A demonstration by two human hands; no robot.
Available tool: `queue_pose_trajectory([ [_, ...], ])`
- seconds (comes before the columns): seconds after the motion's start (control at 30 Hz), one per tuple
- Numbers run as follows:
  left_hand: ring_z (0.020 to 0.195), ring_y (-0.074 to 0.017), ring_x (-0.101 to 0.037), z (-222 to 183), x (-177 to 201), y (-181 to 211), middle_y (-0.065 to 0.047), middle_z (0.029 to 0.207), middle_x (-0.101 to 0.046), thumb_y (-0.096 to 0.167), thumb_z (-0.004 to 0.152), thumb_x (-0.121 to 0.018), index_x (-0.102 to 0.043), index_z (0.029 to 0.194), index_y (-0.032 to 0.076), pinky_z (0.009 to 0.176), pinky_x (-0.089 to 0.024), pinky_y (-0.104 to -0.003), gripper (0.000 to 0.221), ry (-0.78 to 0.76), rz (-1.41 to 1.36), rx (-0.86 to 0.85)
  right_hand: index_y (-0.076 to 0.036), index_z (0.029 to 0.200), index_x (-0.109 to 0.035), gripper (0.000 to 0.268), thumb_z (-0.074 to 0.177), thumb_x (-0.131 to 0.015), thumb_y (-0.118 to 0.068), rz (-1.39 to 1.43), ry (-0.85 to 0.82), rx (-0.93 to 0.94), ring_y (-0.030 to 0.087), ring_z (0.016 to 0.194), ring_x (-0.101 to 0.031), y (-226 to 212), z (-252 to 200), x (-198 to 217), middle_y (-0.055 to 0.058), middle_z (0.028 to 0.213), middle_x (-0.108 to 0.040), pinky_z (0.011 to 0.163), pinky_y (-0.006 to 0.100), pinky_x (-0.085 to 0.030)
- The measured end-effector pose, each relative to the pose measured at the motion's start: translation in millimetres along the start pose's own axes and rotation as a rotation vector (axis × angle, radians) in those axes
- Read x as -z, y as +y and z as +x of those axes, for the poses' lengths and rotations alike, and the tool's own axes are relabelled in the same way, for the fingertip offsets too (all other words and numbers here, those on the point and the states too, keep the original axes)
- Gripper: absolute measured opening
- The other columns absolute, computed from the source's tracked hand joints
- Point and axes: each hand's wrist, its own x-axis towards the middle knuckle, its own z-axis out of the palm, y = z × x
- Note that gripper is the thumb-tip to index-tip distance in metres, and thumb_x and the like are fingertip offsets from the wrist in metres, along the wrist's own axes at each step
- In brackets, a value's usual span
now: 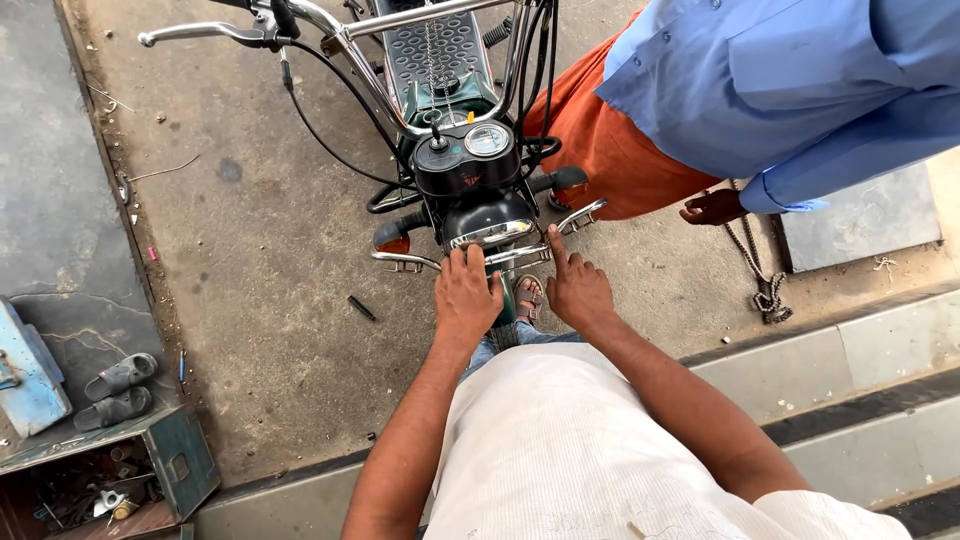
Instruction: Removing a metal headlight guard from a motorcycle.
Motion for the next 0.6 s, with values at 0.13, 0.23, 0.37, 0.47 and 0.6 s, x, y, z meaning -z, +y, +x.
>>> queue_pose_trajectory([
  [0.13, 0.103, -0.0298, -0.059, 2, -3, -2, -0.018, 0.110, -0.054, 0.026, 0.092, -0.070, -0.051, 0.127, 0.001, 0.081, -0.054, -0.046, 0.047, 0.006, 0.000, -0.002, -0.022, 0.162, 0.017, 0.102, 0.096, -0.060, -0.028, 0.046, -0.016, 0.010, 0.037, 0.092, -0.068, 0, -2, 8, 0.023, 0.110, -0.061, 0.084, 0.051, -0.057],
  [0.23, 0.104, -0.0303, -0.059, -4, 1, -6, -0.018, 0.112, -0.054, 0.026, 0.092, -0.070, -0.050, 0.128, 0.000, 0.082, -0.053, -0.047, 0.048, 0.008, -0.006, -0.004, -0.021, 0.163, 0.017, 0.101, 0.098, -0.059, -0.030, 0.076, -0.059, -0.003, 0.038, 0.091, -0.069, -7, -3, 10, 0.024, 0.111, -0.061, 0.083, 0.050, -0.059],
  [0.37, 0.106, -0.0350, -0.059, -4, 3, 0, -0.019, 0.114, -0.055, 0.026, 0.088, -0.072, -0.052, 0.128, 0.000, 0.085, -0.052, -0.048, 0.052, 0.108, -0.056, -0.034, -0.023, 0.163, 0.015, 0.101, 0.097, -0.061, -0.033, 0.129, -0.032, -0.025, 0.042, 0.090, -0.067, -1, -1, 6, 0.028, 0.114, -0.060, 0.082, 0.052, -0.057],
  [0.47, 0.104, -0.0348, -0.059, 6, 5, 7, -0.019, 0.112, -0.056, 0.027, 0.088, -0.072, -0.052, 0.124, 0.000, 0.085, -0.052, -0.048, 0.049, 0.052, -0.049, -0.037, -0.022, 0.163, 0.011, 0.100, 0.097, -0.062, -0.034, 0.152, 0.026, -0.033, 0.044, 0.090, -0.066, 3, -1, 5, 0.028, 0.112, -0.061, 0.083, 0.054, -0.055],
  [0.6, 0.102, -0.0332, -0.060, 1, 12, 8, -0.017, 0.109, -0.057, 0.026, 0.089, -0.073, -0.054, 0.116, 0.003, 0.087, -0.053, -0.047, 0.040, 0.015, 0.006, 0.029, -0.018, 0.164, 0.009, 0.099, 0.095, -0.061, -0.026, 0.184, 0.051, 0.025, 0.043, 0.090, -0.066, -1, -8, 4, 0.027, 0.110, -0.062, 0.083, 0.054, -0.054],
])
